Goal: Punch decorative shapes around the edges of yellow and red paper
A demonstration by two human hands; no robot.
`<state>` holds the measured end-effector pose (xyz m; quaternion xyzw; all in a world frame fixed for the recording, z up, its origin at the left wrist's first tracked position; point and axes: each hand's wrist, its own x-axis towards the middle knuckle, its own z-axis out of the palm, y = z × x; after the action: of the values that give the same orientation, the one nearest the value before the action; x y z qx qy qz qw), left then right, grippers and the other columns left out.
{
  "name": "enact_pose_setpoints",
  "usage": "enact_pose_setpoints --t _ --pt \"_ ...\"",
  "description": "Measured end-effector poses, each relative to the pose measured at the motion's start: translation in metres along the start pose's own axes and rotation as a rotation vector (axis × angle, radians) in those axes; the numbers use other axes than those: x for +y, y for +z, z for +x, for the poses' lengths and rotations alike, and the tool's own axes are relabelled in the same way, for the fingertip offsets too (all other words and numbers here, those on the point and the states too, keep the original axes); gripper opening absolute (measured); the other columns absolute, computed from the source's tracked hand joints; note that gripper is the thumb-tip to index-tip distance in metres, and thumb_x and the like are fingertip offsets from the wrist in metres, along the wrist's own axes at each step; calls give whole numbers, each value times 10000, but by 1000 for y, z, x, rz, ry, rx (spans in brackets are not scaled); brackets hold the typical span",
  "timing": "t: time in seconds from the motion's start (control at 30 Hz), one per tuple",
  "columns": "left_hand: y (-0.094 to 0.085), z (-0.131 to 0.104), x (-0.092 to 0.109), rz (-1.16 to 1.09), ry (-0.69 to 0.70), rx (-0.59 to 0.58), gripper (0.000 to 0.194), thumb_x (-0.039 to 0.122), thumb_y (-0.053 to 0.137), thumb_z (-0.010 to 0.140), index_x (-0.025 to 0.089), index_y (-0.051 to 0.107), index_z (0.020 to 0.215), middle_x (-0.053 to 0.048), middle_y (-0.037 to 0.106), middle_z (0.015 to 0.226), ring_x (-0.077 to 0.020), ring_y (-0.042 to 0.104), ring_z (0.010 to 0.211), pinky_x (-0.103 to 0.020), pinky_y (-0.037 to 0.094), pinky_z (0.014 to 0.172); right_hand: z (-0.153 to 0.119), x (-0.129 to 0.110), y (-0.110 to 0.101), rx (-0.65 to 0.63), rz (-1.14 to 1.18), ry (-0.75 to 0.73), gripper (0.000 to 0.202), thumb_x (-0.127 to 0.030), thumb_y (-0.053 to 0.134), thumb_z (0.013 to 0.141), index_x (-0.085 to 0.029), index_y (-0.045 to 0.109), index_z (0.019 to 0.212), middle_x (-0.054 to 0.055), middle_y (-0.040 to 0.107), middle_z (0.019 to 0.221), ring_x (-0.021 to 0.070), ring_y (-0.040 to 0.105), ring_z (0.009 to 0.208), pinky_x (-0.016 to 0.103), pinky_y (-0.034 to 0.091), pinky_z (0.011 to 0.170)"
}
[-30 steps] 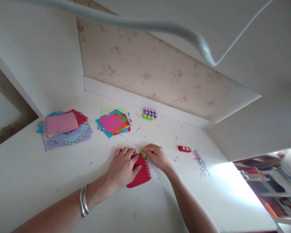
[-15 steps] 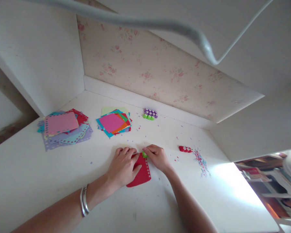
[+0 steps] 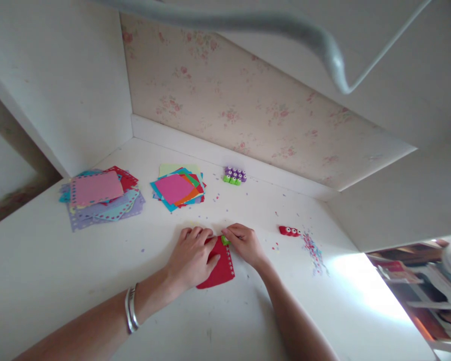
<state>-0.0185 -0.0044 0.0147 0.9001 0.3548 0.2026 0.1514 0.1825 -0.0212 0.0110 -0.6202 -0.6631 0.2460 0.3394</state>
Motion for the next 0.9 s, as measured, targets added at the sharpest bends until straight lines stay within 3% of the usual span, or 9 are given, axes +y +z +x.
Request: enact_pose_setpoints --t 0.5,0.67,0.9 --pt "0 0 0 -3 1 -1 309 317 577 882 213 628 1168 -86 617 1128 -283 498 1073 -452 341 939 0 -2 0 -25 16 -10 293 -354 528 943 -237 753 795 36 700 908 179 660 801 290 503 732" --pt "1 1 0 -2 -4 -1 283 317 573 884 210 638 1138 -85 620 1117 -279 498 1064 -448 341 936 -1 3 4 6 -153 -112 242 -324 523 957 -265 758 967 36 710 1043 214 630 974 360 461 895" --pt "0 0 2 40 4 -4 279 330 566 889 209 644 1127 -76 614 1108 -274 496 1064 -445 339 926 -3 9 9 8 -250 -180 257 -291 485 989 -254 735 1032 32 716 1103 191 635 1017 364 413 935"
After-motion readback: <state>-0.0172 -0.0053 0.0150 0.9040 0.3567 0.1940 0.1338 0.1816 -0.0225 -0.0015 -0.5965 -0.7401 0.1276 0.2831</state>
